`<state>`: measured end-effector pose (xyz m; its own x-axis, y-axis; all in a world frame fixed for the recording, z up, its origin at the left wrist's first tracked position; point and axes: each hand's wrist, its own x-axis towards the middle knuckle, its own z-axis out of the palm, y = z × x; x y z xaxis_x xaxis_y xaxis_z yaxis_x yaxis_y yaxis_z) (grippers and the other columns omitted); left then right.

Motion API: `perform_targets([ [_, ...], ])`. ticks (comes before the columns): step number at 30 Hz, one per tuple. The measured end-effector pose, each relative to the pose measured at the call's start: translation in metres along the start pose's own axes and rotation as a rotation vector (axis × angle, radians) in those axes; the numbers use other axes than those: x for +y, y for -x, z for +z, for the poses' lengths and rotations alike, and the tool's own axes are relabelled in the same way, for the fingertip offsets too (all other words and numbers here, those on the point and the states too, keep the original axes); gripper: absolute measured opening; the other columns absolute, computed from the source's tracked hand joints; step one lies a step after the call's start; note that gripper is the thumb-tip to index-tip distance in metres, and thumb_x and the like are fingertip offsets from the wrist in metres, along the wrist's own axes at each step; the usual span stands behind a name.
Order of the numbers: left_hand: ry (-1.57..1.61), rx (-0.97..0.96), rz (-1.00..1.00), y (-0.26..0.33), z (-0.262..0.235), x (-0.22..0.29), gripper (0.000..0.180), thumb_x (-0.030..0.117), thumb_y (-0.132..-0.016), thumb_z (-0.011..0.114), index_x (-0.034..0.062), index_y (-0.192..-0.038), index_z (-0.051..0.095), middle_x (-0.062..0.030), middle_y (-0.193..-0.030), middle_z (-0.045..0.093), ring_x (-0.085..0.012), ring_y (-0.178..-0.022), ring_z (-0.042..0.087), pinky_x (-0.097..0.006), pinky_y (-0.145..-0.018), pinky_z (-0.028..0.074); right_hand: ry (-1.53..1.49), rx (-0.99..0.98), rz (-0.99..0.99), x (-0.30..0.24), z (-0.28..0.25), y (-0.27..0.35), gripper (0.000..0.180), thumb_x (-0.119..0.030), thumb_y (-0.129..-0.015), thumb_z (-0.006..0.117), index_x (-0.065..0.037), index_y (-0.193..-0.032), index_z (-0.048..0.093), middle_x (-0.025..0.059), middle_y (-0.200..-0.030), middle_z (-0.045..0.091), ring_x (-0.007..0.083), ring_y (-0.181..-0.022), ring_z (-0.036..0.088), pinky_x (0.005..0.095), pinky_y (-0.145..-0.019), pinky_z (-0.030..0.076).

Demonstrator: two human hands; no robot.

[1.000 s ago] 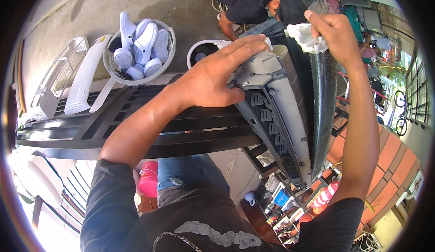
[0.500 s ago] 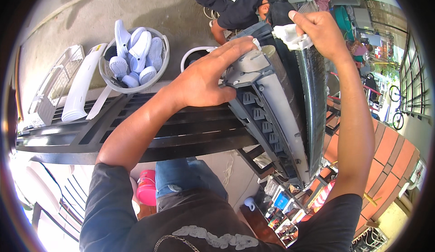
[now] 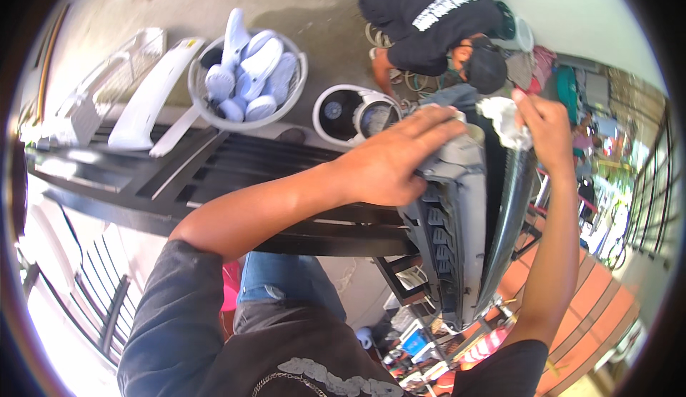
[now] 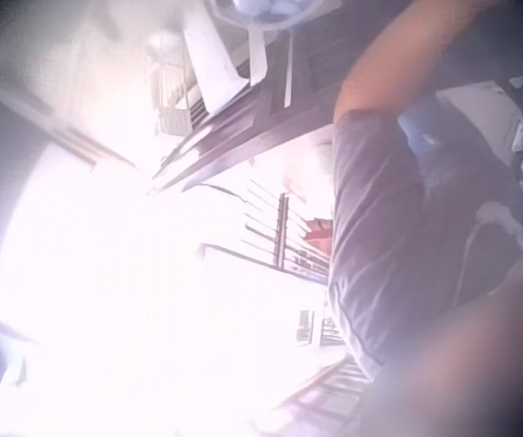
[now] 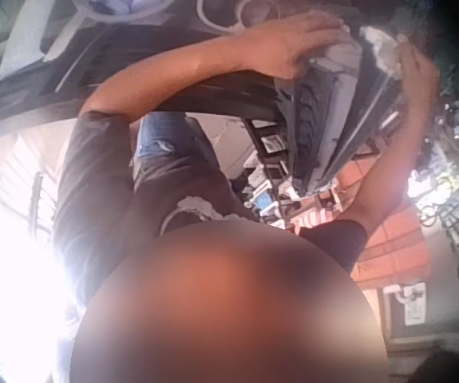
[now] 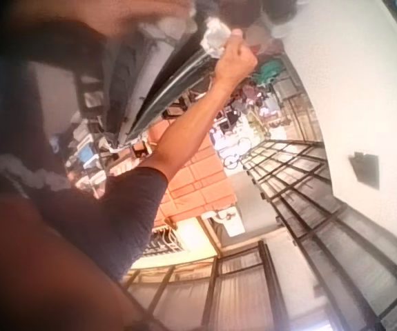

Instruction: The person disassembles an indoor air conditioner unit, removes the front grille and filter, and uses a yellow cordless drill to remove screws from the electrical box. They then connect and adjust internal wires by hand.

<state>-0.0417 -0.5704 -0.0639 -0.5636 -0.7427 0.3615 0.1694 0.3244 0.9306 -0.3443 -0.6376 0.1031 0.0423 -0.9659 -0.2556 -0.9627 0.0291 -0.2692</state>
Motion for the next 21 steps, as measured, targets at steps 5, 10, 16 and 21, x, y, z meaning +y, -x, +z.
perform_targets([
  [5,0.017,0.069,-0.015,0.002,0.011,-0.001,0.095,0.004,-0.079,0.079,0.0079,-0.167,0.045,-0.0351,-0.169,0.045,-0.0563,-0.161,0.041,-0.060,-0.135,0.035,-0.091,-0.039,0.112,0.000,0.000,-0.001,0.055,-0.030,-0.117,0.068,0.001,-0.073,0.059,0.0005,-0.076,0.058,0.0105,-0.073,0.047,0.0330,-0.070,0.037],
  [10,0.019,0.030,-0.071,0.001,0.005,0.007,0.099,0.005,-0.077,0.084,0.0105,-0.167,0.044,-0.0325,-0.171,0.043,-0.0552,-0.163,0.038,-0.061,-0.135,0.035,-0.042,-0.091,0.077,-0.007,-0.002,0.001,0.051,-0.020,-0.116,0.069,0.003,-0.071,0.059,0.0016,-0.074,0.057,0.0115,-0.073,0.047,0.0328,-0.072,0.038],
  [16,0.083,-0.053,-0.132,-0.003,-0.004,0.013,0.104,0.001,-0.074,0.084,0.0099,-0.169,0.042,-0.0324,-0.174,0.038,-0.0564,-0.165,0.032,-0.062,-0.136,0.034,-0.071,-0.159,0.120,-0.029,-0.002,0.001,0.051,-0.019,-0.115,0.068,0.003,-0.071,0.060,0.0034,-0.072,0.057,0.0135,-0.075,0.049,0.0343,-0.073,0.040],
  [21,0.098,-0.065,-0.180,-0.005,-0.007,0.018,0.101,-0.004,-0.073,0.079,0.0107,-0.167,0.046,-0.0289,-0.177,0.035,-0.0541,-0.167,0.030,-0.058,-0.137,0.035,-0.049,-0.169,0.124,-0.044,0.000,0.000,0.047,-0.017,-0.114,0.070,0.003,-0.072,0.065,0.0053,-0.071,0.058,0.0168,-0.076,0.051,0.0349,-0.076,0.042],
])
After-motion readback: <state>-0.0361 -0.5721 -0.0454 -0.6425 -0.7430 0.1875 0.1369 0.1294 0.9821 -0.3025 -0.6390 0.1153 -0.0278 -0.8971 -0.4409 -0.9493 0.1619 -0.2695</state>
